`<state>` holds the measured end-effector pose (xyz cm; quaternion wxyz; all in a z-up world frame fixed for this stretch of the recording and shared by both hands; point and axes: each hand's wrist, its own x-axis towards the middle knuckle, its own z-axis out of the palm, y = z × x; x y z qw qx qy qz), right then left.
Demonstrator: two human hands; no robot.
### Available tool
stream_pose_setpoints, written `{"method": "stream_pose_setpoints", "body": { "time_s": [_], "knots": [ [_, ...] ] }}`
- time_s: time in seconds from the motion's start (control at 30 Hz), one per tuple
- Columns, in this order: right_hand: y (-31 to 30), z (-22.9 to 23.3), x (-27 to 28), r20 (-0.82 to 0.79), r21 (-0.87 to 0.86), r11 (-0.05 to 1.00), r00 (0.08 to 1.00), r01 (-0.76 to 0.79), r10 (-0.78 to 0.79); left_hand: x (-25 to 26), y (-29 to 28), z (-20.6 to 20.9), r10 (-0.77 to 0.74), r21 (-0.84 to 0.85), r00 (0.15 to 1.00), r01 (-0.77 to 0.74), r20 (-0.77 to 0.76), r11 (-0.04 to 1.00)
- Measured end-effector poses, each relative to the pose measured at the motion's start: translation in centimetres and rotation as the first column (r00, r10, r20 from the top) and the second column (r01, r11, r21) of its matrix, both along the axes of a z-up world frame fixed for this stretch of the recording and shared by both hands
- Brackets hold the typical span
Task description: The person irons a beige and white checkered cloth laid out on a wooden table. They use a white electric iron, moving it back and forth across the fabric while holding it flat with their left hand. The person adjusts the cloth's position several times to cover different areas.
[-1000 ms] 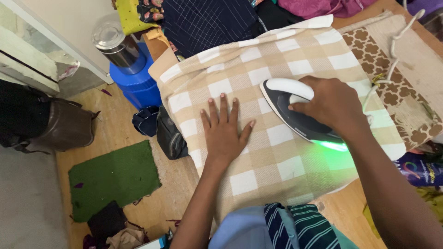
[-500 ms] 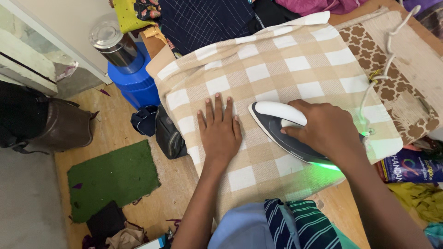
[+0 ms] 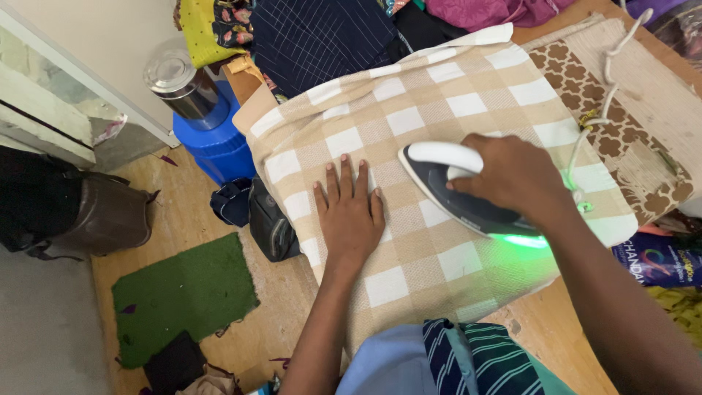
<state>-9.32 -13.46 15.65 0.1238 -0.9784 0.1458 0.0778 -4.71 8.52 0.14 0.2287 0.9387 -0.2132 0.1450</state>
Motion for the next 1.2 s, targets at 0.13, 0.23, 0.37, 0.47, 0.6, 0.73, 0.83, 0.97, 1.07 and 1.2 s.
{"method": "stream_pose_setpoints", "body": {
  "time_s": [0.13, 0.23, 0.37, 0.47, 0.6, 0.73, 0.83, 0.97, 1.07, 1.2],
  "knots": [
    [-1.8, -0.9, 2.2, 0.098, -0.001, 1.0, 0.995, -0.007, 0.007, 0.0, -0.1, 0.0, 0.001, 0.014, 1.0, -0.001, -0.003, 1.0],
    [-3.3, -1.7, 4.4, 0.062, -0.021, 0.999, 0.997, 0.049, -0.047, 0.1, 0.0, 0.1, -0.002, 0.006, 1.0, 0.002, -0.008, 1.0],
    [-5.5, -3.0, 7.2, 0.116, -0.063, 0.995, 0.991, 0.074, -0.066, 0.0, 0.1, 0.3, -0.009, -0.005, 1.0, 0.009, -0.006, 1.0],
    [-6.9, -3.7, 8.7, 0.151, -0.104, 0.992, 0.987, 0.077, -0.061, 0.1, 0.1, 0.7, -0.008, -0.025, 1.0, 0.007, -0.024, 1.0],
    [-7.5, -4.5, 9.3, 0.149, -0.157, 0.985, 0.987, 0.078, -0.054, 0.3, 0.1, 1.0, -0.005, -0.041, 0.998, 0.003, -0.057, 0.999],
    [-6.8, -4.4, 8.2, 0.156, -0.153, 0.987, 0.988, 0.042, -0.018, 0.5, 0.1, 1.1, -0.005, -0.047, 0.998, 0.002, -0.069, 0.999],
    [-5.3, -3.3, 6.8, 0.097, -0.061, 0.998, 0.995, 0.021, -0.015, 0.7, -0.1, 1.1, 0.008, -0.051, 0.997, -0.012, -0.076, 0.999],
    [-2.6, -2.1, 4.9, 0.06, -0.04, 0.998, 0.997, -0.047, 0.049, 1.1, -0.2, 0.6, 0.022, -0.046, 0.997, -0.026, -0.073, 0.999],
    [-0.6, -1.3, 3.8, 0.02, -0.04, 0.997, 0.998, -0.066, 0.066, 1.1, -0.3, 0.1, 0.044, -0.041, 0.997, -0.047, -0.062, 0.998],
    [1.6, -0.3, 2.6, -0.012, -0.031, 0.995, 0.995, -0.1, 0.099, 1.3, -0.2, -0.3, 0.053, -0.047, 0.998, -0.055, -0.037, 0.997]
  ]
}}
